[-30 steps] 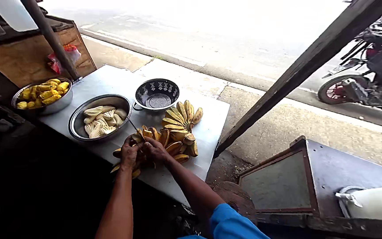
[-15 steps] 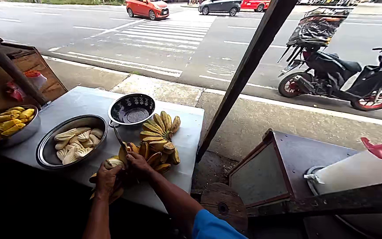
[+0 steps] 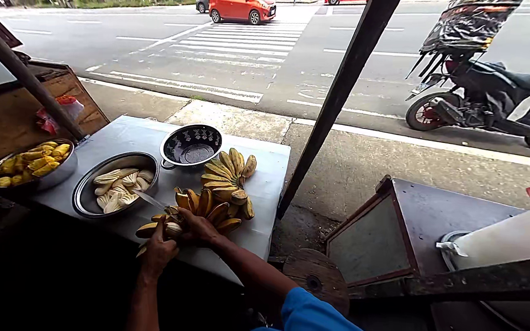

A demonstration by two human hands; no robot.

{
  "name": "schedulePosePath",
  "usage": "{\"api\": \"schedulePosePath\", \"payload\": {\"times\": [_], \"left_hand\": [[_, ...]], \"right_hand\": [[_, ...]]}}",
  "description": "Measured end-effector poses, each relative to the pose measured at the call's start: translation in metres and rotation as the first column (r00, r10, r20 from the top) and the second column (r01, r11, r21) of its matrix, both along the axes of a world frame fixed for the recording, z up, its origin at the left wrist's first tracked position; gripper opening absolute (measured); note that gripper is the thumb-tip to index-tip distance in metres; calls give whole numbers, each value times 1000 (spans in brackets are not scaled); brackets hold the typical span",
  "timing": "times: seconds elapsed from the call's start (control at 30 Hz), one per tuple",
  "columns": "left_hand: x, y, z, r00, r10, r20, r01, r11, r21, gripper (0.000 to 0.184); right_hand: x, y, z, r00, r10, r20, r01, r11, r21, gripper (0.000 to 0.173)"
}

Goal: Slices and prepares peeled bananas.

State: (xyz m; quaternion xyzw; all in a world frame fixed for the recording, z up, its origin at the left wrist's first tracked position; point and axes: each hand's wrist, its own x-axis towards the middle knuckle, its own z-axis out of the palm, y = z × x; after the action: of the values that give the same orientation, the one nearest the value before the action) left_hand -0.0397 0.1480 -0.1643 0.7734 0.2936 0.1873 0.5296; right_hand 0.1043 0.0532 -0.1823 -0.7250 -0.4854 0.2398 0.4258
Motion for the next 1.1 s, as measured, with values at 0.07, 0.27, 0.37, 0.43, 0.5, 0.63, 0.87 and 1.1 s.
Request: {"api": "schedulePosePath", "payload": {"times": [0.07, 0.27, 0.37, 0.43, 0.5, 0.63, 0.87, 1.1], "left_hand": [[-12, -16, -2, 999, 28, 22, -29, 997, 72, 97], [-41, -80, -13, 737, 438, 514, -40, 789, -614, 42], [-47, -86, -9, 536, 627, 565, 183, 568, -803, 27], [-52, -83, 0, 472, 701, 534, 198, 506, -839, 24], [-56, -78, 10, 444, 786, 430, 105, 431, -896, 25], [-65, -53, 18, 509, 797, 326, -65, 413, -908, 43], [-68, -36, 14, 484, 787, 383, -58, 466, -883, 36], [-61, -53, 25, 513, 791, 333, -42, 411, -911, 40]], "right_hand": [[-6, -11, 6, 988, 18, -155, -9, 998, 58, 90], [-48, -38, 21, 558, 160, -815, 90, 964, 251, 48], [-67, -45, 32, 476, 235, -847, 97, 944, 316, 48], [-72, -55, 46, 527, 253, -811, 32, 948, 317, 47], [-77, -67, 54, 627, 233, -743, -18, 958, 285, 46], [-86, -97, 41, 857, 179, -484, -136, 983, 123, 48], [-102, -148, 12, 960, 277, 41, -271, 956, -109, 52], [-103, -128, 23, 950, 295, 105, -273, 944, -182, 54]]}}
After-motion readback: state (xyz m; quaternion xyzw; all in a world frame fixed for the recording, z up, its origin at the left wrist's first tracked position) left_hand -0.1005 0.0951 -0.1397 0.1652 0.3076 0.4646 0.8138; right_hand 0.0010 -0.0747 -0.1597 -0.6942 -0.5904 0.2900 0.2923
